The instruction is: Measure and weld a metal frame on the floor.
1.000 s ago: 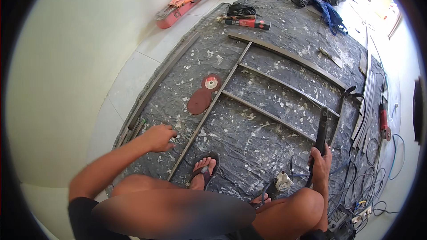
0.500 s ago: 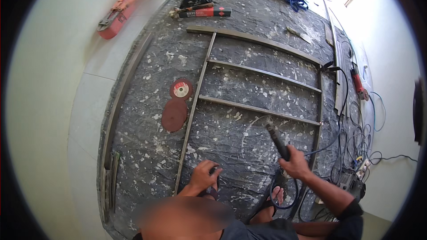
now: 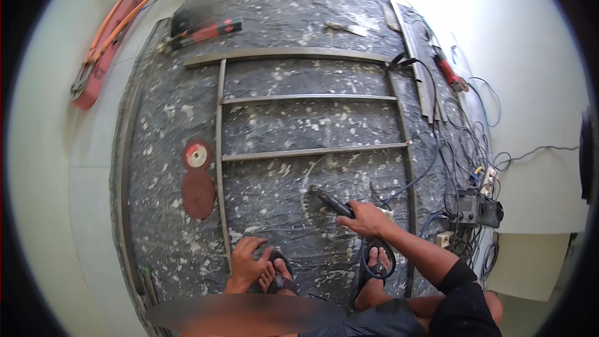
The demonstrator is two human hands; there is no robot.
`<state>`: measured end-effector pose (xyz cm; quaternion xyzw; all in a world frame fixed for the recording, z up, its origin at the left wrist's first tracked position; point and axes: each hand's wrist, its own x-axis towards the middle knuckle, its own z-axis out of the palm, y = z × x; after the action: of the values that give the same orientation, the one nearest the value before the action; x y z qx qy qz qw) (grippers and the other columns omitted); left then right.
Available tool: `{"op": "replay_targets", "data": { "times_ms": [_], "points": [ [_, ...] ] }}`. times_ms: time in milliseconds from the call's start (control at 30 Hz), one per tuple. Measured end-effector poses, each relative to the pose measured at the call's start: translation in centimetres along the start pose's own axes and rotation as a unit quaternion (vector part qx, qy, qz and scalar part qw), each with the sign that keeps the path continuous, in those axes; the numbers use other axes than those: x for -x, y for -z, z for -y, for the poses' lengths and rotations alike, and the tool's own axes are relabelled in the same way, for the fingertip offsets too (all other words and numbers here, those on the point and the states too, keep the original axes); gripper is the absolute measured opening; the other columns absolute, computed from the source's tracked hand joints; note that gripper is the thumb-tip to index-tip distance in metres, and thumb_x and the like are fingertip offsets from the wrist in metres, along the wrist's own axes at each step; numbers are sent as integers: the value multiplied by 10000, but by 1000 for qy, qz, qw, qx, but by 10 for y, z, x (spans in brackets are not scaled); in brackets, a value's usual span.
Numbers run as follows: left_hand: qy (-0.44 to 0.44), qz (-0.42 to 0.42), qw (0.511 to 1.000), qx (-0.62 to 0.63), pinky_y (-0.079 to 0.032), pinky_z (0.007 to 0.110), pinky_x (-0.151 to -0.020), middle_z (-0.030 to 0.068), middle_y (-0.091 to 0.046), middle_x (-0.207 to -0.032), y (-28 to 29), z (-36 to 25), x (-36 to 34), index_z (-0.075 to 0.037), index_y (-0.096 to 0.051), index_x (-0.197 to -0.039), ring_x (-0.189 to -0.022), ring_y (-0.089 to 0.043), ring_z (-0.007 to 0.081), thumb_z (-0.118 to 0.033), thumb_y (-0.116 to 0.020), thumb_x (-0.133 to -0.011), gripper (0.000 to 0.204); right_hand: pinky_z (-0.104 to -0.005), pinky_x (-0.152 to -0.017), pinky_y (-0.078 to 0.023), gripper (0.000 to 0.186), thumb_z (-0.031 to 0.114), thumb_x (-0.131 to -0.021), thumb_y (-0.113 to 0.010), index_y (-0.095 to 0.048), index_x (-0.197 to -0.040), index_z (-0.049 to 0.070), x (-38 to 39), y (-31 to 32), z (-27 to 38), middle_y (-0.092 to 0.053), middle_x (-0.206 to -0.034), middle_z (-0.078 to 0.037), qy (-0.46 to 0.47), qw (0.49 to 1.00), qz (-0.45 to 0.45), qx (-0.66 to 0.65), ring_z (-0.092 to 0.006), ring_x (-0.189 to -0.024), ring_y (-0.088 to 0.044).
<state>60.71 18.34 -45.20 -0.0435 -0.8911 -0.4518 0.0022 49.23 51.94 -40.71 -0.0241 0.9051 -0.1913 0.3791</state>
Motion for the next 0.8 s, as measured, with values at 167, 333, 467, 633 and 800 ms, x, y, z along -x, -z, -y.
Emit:
{"op": "replay_targets", "data": {
  "times_ms": [167, 333, 467, 633, 800],
  "points": [
    [27, 14, 999, 21, -552, 337, -673, 130, -689, -896, 4, -2, -22, -11, -705, -958, -788, -684, 255, -71, -787, -784, 201, -519, -808, -513, 494, 454, -871, -665, -634, -1017, -17, -7, 19, -3, -690, -916, -280, 55, 998, 21, -37, -455, -888, -675],
    [32, 20, 998, 53, -558, 339, -696, 129, -694, -904, 4, -20, -27, -11, -709, -958, -800, -684, 261, -89, -797, -781, 212, -510, -826, -514, 513, 450, -871, -659, -649, -1053, -30, 7, 0, 8, -690, -933, -290, 65, 992, 90, -53, -459, -896, -673],
    [22, 34, 998, 49, -557, 342, -708, 122, -700, -908, 4, -23, -23, -18, -714, -956, -814, -680, 270, -113, -815, -768, 233, -515, -855, -518, 539, 474, -881, -645, -648, -1053, -37, 9, 5, 22, -686, -966, -310, 26, 995, 100, -8, -479, -935, -664],
    [16, 37, 998, 50, -557, 341, -704, 126, -699, -902, 11, -33, -17, -21, -715, -956, -808, -680, 266, -107, -820, -759, 240, -509, -847, -517, 604, 489, -826, -719, -604, -1171, 7, 14, 16, -21, -644, -1000, -225, 29, 986, -143, 83, -404, -959, -640],
    [43, -12, 998, 42, -563, 340, -696, 134, -704, -907, 22, -32, -21, -5, -708, -952, -808, -683, 272, -60, -788, -774, 203, -473, -841, -528, 675, 441, -781, -767, -539, -1271, 36, 38, 27, -67, -581, -1110, -173, 33, 965, -110, 237, -370, -1049, -593]
  ]
}}
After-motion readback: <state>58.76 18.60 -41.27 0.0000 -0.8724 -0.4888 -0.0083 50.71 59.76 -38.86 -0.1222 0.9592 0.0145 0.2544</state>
